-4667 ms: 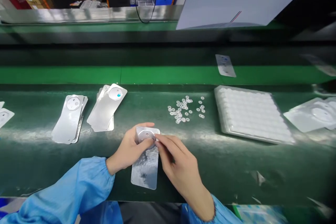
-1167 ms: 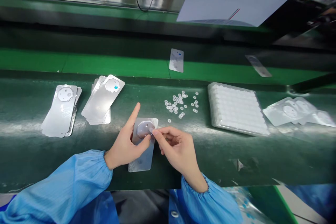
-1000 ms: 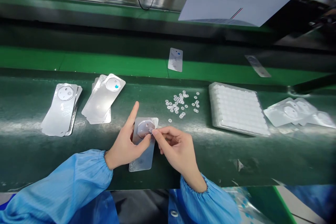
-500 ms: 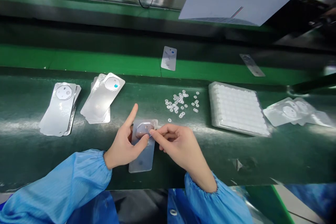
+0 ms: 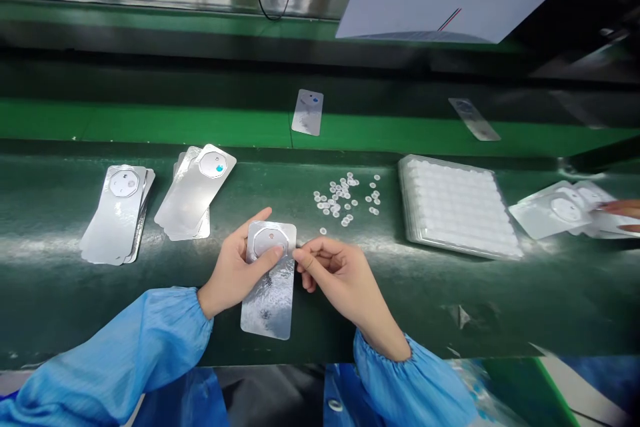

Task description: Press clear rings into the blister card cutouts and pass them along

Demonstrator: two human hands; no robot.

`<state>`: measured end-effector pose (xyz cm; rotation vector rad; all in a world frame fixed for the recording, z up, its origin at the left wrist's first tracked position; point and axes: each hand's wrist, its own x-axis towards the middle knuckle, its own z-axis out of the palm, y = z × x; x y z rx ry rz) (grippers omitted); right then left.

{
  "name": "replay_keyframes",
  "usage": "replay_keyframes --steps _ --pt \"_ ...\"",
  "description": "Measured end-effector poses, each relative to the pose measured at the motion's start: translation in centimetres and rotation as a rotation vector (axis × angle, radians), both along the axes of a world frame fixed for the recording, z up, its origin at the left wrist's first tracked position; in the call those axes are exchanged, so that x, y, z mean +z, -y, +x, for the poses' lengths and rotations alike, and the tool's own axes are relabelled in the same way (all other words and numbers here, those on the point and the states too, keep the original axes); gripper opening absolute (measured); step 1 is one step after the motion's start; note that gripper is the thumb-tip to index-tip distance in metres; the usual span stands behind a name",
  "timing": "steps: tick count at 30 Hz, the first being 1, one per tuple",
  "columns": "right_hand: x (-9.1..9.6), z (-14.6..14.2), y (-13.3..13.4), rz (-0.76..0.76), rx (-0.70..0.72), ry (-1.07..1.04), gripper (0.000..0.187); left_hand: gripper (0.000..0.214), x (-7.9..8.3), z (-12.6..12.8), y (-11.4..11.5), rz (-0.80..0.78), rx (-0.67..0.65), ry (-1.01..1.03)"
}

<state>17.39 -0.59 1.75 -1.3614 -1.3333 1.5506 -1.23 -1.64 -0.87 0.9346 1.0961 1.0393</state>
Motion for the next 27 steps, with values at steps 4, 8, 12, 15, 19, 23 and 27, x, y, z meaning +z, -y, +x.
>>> replay_keyframes --steps 4,8,12,15,19,23,27 --pt "-0.29 -0.10 0.23 -0.009 -0.004 0.018 0.047 0.081 0.12 -0.04 0.02 0.000 -0.012 0.006" --pt "-0.52 -0.30 0.41 -0.020 -0.006 0.009 0.046 0.077 0.27 0.11 0.02 -0.026 0.008 0.031" --pt "-0.56 -0.36 0.57 -0.023 -0.005 0.004 0.046 0.074 0.32 0.14 0.06 -0.038 0.014 0.055" --pt "-0.62 -0.36 0.60 -0.023 -0.007 0.005 0.046 0.074 0.36 0.04 0.08 -0.034 0.000 0.049" --pt "-0.73 -0.41 0.64 -0.022 -0.013 0.011 0.047 0.073 0.43 -0.02 0.10 -0.030 -0.008 0.033" --pt "-0.79 -0.50 0.76 -0.025 -0.018 0.015 0.047 0.073 0.42 0.03 0.13 -0.023 -0.007 0.031" --pt "-0.84 -0.51 0.90 -0.032 -0.026 0.007 0.047 0.074 0.43 0.02 0.12 -0.035 -0.010 0.042"
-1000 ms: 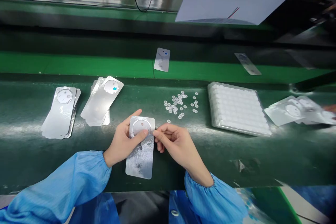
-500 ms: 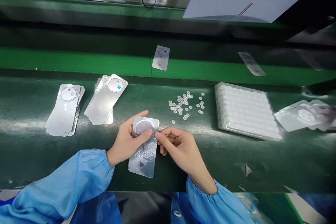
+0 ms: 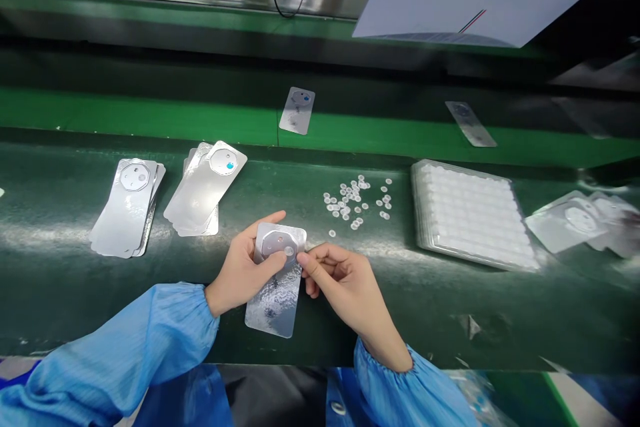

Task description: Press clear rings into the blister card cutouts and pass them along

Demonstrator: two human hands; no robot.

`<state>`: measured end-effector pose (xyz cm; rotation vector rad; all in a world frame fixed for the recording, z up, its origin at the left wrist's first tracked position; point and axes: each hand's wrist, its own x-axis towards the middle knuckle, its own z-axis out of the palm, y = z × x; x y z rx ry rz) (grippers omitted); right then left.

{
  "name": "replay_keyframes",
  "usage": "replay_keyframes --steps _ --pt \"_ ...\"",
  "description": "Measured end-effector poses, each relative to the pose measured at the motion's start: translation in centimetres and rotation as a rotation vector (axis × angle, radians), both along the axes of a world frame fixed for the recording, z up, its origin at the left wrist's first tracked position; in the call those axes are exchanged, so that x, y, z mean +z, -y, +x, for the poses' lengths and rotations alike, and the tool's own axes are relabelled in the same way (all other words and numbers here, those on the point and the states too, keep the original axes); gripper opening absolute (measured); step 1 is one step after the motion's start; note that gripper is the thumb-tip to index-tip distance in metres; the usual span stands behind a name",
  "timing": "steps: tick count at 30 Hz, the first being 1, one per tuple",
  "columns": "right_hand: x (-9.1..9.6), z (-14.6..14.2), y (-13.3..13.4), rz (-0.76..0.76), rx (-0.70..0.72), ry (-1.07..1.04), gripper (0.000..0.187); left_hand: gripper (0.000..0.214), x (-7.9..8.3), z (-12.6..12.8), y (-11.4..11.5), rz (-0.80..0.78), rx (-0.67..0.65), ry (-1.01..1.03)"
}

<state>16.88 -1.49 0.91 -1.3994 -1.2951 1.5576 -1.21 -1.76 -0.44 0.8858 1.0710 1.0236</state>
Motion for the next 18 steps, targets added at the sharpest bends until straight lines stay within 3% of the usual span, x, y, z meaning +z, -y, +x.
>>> replay_keyframes --steps 18 --pt "-0.20 0.08 0.18 0.014 0.005 -0.013 0.044 0.070 0.03 -0.02 0.08 -0.014 0.002 0.002"
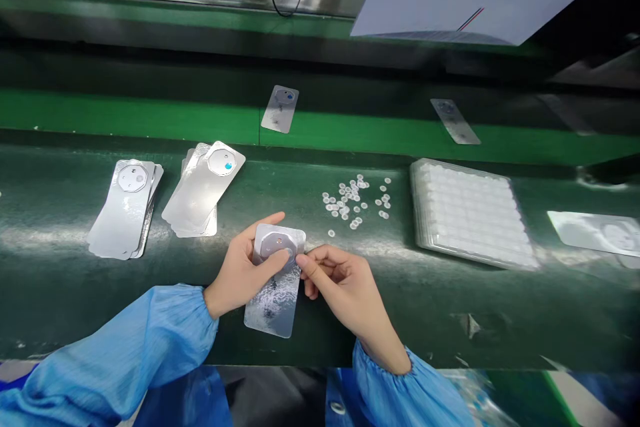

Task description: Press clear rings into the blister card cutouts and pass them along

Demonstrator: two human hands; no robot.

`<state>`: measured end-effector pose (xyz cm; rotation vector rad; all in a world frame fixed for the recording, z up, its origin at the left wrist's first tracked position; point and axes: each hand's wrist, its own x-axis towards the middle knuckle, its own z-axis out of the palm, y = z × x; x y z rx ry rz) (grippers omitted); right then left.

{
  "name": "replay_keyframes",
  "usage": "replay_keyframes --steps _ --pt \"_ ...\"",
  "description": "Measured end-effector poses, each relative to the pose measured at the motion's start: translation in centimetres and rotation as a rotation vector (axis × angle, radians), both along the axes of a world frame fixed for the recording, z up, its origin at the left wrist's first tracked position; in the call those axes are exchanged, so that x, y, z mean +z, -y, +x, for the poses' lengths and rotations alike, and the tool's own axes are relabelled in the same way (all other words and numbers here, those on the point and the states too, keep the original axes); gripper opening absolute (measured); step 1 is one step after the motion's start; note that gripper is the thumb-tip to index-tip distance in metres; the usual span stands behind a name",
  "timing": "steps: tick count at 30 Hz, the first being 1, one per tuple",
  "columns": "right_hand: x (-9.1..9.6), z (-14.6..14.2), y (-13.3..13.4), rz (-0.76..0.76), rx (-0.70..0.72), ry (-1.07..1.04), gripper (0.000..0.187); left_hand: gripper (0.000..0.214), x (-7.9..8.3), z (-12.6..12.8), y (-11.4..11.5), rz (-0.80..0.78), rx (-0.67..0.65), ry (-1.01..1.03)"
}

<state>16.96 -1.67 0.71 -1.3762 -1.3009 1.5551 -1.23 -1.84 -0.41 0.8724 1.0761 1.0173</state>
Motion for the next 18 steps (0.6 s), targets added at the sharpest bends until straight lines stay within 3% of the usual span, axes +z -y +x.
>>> replay_keyframes --steps 18 --pt "-0.21 -0.21 0.22 0.054 -0.055 0.068 0.043 0.072 0.07 -0.01 0.03 0.005 -0.011 -0.026"
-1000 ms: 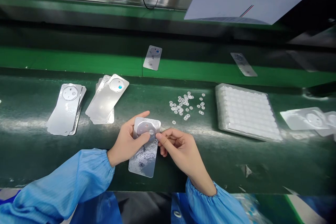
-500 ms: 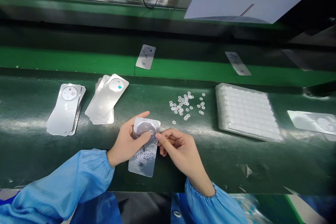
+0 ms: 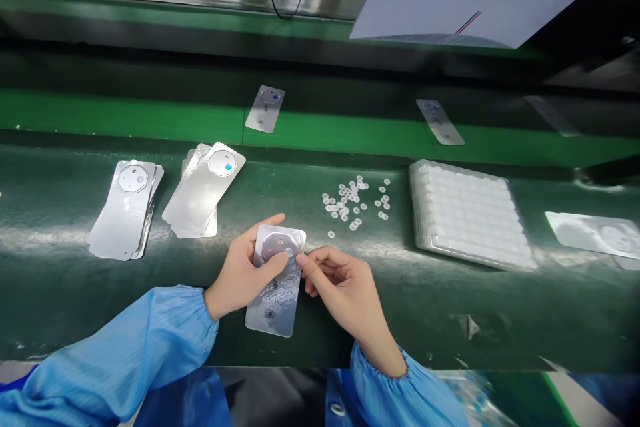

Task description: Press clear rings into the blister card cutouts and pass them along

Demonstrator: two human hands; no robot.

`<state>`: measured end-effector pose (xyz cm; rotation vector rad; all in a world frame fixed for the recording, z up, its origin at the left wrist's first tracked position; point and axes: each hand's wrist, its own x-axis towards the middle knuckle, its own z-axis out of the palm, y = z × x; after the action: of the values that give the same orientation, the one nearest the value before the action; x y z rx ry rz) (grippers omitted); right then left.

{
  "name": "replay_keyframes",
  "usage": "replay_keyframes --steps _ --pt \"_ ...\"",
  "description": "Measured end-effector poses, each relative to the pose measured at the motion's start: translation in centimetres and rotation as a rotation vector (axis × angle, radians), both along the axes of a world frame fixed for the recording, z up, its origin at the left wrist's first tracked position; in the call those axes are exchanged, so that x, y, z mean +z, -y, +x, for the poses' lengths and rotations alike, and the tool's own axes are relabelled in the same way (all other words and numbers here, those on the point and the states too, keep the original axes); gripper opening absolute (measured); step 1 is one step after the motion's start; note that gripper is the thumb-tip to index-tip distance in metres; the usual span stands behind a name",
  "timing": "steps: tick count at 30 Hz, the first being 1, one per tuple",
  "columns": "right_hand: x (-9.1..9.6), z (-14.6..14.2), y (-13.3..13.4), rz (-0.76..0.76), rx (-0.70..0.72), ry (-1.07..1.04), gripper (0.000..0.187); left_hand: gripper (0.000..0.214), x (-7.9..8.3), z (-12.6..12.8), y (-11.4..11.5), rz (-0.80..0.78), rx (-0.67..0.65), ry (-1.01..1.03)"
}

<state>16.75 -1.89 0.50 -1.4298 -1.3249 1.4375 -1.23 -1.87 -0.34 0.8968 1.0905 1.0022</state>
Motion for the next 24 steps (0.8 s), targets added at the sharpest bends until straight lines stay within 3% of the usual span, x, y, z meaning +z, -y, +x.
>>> replay_keyframes --steps 24 --pt "-0.03 -0.16 0.00 0.028 -0.020 -0.027 0.042 0.075 -0.01 -0.07 -0.05 -0.029 -0.019 0.018"
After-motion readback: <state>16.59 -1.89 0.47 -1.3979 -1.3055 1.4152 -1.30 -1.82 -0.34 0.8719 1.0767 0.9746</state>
